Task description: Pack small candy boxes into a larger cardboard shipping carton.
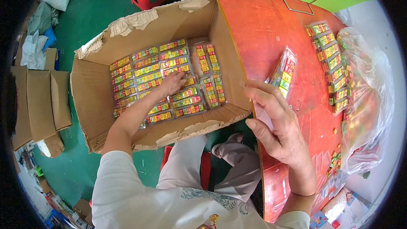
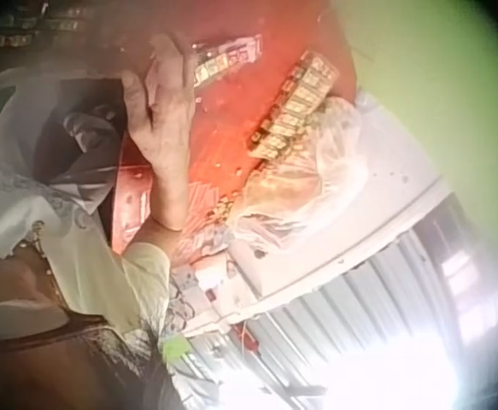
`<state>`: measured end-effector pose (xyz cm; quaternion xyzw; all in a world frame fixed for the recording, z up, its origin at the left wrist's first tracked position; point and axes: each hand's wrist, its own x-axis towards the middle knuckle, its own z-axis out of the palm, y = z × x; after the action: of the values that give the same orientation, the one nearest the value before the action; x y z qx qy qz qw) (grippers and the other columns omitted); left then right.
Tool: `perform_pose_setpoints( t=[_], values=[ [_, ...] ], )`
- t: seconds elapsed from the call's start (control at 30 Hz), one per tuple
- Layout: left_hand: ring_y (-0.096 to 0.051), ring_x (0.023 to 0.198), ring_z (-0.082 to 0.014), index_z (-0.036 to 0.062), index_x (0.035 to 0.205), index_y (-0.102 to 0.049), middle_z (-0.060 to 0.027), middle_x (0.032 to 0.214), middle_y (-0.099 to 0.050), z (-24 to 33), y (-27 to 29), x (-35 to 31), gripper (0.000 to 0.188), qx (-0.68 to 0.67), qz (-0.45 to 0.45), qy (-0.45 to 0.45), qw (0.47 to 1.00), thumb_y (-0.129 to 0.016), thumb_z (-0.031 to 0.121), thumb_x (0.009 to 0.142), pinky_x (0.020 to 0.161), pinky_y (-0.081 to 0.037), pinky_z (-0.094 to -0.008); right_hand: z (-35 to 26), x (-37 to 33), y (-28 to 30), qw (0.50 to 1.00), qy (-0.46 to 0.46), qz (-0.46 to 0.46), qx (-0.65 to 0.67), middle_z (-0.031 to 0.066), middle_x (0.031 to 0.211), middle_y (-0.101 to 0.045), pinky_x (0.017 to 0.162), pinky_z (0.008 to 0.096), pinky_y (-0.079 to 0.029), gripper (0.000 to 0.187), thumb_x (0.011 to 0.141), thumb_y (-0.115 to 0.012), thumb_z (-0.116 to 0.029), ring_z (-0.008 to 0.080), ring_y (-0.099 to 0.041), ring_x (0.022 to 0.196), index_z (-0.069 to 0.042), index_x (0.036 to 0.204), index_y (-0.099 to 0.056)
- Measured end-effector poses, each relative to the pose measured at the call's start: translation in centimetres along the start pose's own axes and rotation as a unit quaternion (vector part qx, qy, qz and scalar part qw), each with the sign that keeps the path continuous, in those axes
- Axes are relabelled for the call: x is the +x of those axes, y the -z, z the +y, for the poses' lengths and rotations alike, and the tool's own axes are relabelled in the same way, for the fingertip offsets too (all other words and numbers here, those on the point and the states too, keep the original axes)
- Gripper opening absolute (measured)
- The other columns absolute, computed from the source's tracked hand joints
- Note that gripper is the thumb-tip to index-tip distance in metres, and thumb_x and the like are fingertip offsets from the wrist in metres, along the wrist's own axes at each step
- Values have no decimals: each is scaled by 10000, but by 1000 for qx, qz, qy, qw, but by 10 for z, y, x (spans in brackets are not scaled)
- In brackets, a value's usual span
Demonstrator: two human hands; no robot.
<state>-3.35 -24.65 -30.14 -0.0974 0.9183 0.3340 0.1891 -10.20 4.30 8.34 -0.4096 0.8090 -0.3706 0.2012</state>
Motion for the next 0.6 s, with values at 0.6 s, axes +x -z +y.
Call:
perform_pose_setpoints(
  t=[0.6],
  values=[
    [-466,1143,-379,87,1350,-430,-205,1237,-470,56,26,-21,518,33,178,-13,983,-492,298,881,968,-364,-514,127,40,63,925,-46,328,-184,173,1219,-542,986,370,-384,330,923,-519,-228,302,-484,1193,-26,1176,-579]
  ],
)
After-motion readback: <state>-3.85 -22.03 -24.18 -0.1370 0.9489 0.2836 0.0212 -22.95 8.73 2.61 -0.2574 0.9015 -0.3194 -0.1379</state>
